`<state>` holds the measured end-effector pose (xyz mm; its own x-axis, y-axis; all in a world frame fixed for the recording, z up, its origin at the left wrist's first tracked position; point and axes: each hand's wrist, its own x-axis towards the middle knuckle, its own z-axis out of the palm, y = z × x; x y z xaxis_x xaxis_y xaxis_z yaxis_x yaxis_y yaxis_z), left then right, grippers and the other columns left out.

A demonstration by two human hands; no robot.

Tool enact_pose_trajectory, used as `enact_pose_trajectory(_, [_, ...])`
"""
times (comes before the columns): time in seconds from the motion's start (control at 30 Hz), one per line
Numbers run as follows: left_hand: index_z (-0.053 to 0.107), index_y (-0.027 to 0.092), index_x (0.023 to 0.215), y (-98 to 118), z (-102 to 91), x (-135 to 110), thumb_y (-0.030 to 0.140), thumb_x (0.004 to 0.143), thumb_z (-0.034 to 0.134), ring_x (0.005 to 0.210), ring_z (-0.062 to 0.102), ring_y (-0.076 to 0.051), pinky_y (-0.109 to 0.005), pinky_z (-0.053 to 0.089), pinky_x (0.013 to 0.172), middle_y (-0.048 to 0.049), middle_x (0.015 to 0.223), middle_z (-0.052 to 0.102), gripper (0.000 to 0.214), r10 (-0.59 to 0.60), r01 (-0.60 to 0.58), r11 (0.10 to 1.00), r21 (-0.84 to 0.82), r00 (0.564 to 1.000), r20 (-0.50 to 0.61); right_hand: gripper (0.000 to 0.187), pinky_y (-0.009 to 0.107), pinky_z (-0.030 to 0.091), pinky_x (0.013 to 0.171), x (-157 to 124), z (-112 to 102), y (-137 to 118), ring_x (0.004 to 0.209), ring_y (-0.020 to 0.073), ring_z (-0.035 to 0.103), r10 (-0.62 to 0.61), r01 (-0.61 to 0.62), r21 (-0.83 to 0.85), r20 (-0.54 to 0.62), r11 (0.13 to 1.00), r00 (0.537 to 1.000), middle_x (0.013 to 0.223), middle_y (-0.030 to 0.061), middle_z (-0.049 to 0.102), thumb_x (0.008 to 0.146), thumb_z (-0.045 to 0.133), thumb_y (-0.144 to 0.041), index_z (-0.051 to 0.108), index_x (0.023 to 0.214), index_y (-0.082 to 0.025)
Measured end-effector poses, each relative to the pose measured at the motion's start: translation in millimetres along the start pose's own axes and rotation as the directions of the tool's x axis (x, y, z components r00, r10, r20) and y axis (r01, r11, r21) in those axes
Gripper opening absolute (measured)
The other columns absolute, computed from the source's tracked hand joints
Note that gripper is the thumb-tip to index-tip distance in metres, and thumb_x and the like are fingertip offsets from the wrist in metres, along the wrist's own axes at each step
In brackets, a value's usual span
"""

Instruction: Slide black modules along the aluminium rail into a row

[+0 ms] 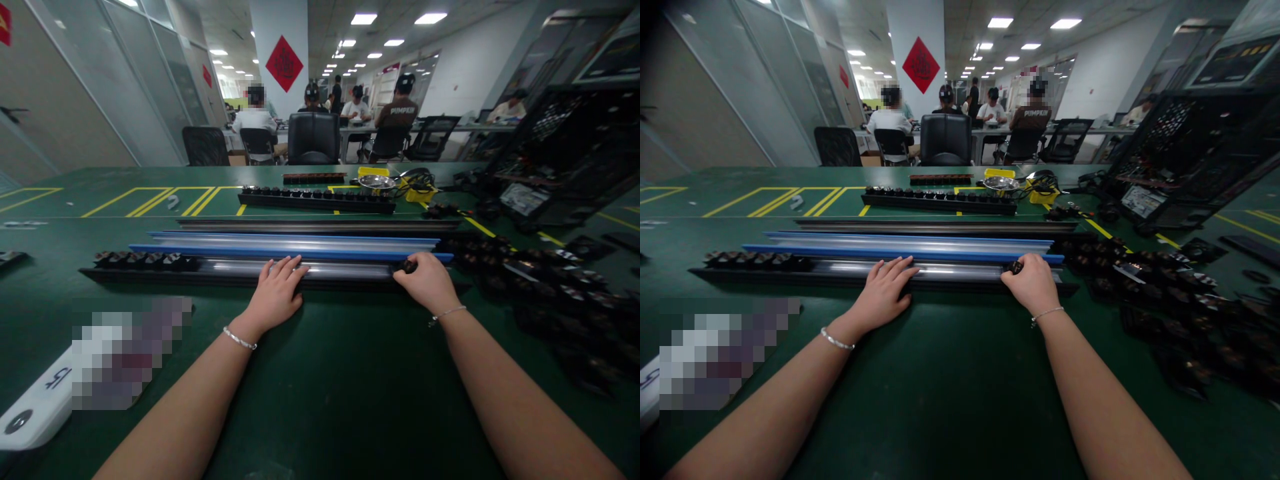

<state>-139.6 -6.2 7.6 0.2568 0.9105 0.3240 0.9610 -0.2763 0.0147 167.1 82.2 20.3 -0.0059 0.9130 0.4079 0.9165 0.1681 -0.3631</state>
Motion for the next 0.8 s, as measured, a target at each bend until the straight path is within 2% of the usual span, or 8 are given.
enact_pose_trajectory(0.4, [0.045, 0.025, 0.133, -0.9, 0.3, 0.3, 0.026, 0.078, 0.049, 0.137, 0.032, -0.026, -0.052, 0.021, 0.113, -0.0061, 0.149, 0.038, 0.054, 0.002, -0.002, 1.000, 0.011, 1.000, 0.001, 0.017, 0.036, 0.042, 0.074, 0.3, -6.3, 5.2, 0.082, 0.0241, 0.053, 0.005, 0.001, -0.095, 0.065, 0.996, 0.998, 0.082, 0.0072, 0.058, 0.065, 0.055, -0.037, 0.049, 0.072, -0.022])
enact_pose_trajectory(0.8, [0.045, 0.025, 0.133, -1.3, 0.1, 0.6, 0.026, 0.078, 0.050, 0.137, 0.033, -0.026, -0.051, 0.021, 0.113, -0.0061, 0.148, 0.038, 0.055, -0.006, 0.006, 1.000, 0.007, 1.000, 0.010, 0.014, 0.034, 0.043, 0.073, 3.4, -9.8, 10.1, 0.081, 0.0239, 0.055, 0.039, -0.036, -0.043, 0.085, 0.998, 0.996, 0.081, 0.0072, 0.062, 0.065, 0.056, -0.032, 0.051, 0.073, -0.022])
